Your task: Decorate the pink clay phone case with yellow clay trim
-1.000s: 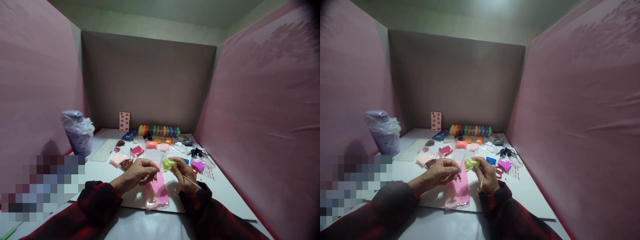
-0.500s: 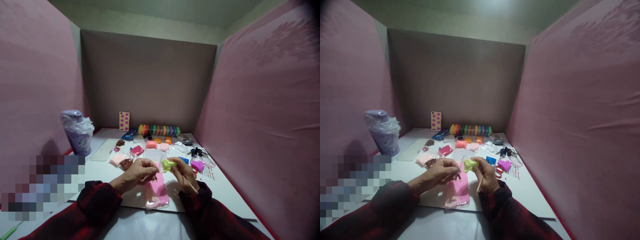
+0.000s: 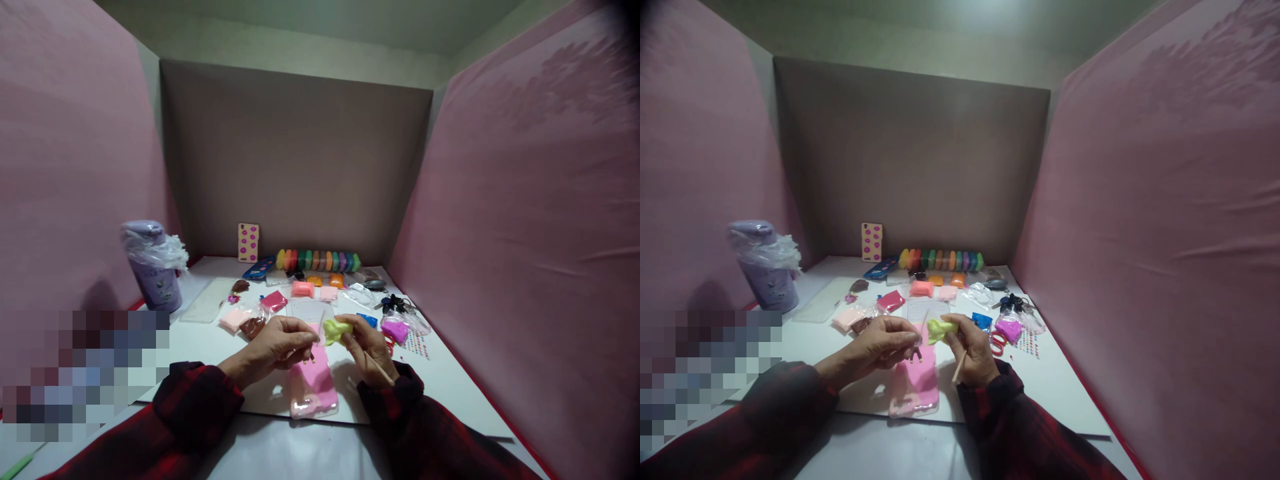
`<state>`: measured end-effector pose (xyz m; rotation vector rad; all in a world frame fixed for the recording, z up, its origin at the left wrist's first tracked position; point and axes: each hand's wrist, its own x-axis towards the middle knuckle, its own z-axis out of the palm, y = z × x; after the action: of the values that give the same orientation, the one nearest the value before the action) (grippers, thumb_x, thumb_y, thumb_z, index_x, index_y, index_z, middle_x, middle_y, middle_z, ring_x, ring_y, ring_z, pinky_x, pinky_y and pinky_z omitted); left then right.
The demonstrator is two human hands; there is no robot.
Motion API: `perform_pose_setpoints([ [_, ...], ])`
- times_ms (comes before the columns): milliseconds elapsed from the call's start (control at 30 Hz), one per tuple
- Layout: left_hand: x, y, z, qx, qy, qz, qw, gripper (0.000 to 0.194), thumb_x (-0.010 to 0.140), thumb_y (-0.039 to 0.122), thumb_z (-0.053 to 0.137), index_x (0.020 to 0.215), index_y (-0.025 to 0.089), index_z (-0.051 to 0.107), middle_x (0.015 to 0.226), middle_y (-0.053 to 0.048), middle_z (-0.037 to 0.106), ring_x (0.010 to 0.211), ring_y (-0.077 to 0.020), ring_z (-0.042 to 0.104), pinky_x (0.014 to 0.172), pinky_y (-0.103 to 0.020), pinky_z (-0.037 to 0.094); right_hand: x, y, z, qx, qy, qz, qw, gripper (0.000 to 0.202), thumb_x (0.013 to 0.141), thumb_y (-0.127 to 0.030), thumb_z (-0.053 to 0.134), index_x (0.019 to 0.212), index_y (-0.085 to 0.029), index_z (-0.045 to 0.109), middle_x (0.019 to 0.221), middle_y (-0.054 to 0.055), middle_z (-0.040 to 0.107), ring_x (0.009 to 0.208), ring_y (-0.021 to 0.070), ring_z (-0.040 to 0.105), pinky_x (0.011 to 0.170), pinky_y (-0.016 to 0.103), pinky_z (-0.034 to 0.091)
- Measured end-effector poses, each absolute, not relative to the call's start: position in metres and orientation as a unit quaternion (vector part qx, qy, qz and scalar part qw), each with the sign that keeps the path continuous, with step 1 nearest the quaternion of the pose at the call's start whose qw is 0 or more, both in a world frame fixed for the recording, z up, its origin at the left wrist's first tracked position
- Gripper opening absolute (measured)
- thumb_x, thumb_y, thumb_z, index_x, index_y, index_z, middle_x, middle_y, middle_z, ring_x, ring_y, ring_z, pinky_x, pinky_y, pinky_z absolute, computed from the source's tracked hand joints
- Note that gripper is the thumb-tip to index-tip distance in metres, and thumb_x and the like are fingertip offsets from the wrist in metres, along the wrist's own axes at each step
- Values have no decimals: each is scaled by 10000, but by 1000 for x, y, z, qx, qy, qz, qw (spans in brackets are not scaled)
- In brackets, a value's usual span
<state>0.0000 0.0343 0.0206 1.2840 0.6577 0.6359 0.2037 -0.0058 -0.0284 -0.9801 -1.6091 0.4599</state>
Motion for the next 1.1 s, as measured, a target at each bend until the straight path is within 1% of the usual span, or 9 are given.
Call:
perform_pose_setpoints([
  [167, 0, 35, 19, 580, 286, 285, 708, 226, 701, 304, 707, 717, 92, 632, 518, -23, 603, 305, -19, 318, 325, -174, 123, 204, -6, -28, -418, -691, 193, 558, 255, 887, -325, 482, 1082, -175, 548, 851, 55, 617, 721, 168, 598, 617, 269, 510],
  [300, 1, 36, 17, 585, 280, 289, 704, 214, 701, 294, 703, 725, 93, 634, 524, -26, 609, 303, -23, 325, 322, -175, 125, 203, -6, -28, -416, -694, 183, 559, 249, 886, -319, 484, 1079, -176, 550, 879, 61, 614, 732, 170, 597, 631, 279, 511],
  [533, 0, 35, 16, 594, 282, 286, 697, 181, 701, 272, 689, 691, 109, 610, 512, -15, 600, 302, -21, 322, 315, -163, 133, 202, -7, -28, -419, -697, 177, 555, 247, 887, -336, 478, 1064, -181, 554, 838, 52, 615, 698, 170, 596, 608, 279, 510],
  [667, 0, 34, 15, 588, 283, 290, 700, 189, 695, 276, 690, 681, 111, 599, 506, -7, 582, 341, -31, 362, 327, -153, 157, 201, -8, -27, -430, -698, 158, 550, 233, 889, -326, 473, 1056, -185, 554, 805, 44, 612, 690, 172, 595, 600, 277, 499],
  [833, 0, 34, 14, 584, 271, 299, 705, 190, 673, 262, 703, 681, 108, 592, 515, -13, 579, 373, -45, 390, 333, -155, 171, 203, -8, -28, -424, -715, 125, 542, 228, 885, -313, 483, 1061, -185, 551, 888, 63, 631, 733, 179, 604, 633, 283, 508],
  [967, 2, 34, 13, 595, 266, 304, 694, 209, 679, 281, 699, 695, 111, 578, 522, -11, 578, 353, -33, 358, 336, -160, 169, 204, -7, -30, -416, -722, 124, 539, 224, 888, -300, 486, 1074, -191, 548, 887, 61, 633, 722, 175, 605, 623, 278, 508],
  [1100, 5, 31, 16, 609, 286, 315, 670, 232, 696, 323, 678, 709, 131, 548, 500, 17, 553, 322, -25, 326, 325, -158, 152, 205, -9, -29, -415, -721, 117, 543, 216, 884, -293, 495, 1067, -193, 550, 866, 56, 631, 683, 164, 589, 596, 273, 493],
])
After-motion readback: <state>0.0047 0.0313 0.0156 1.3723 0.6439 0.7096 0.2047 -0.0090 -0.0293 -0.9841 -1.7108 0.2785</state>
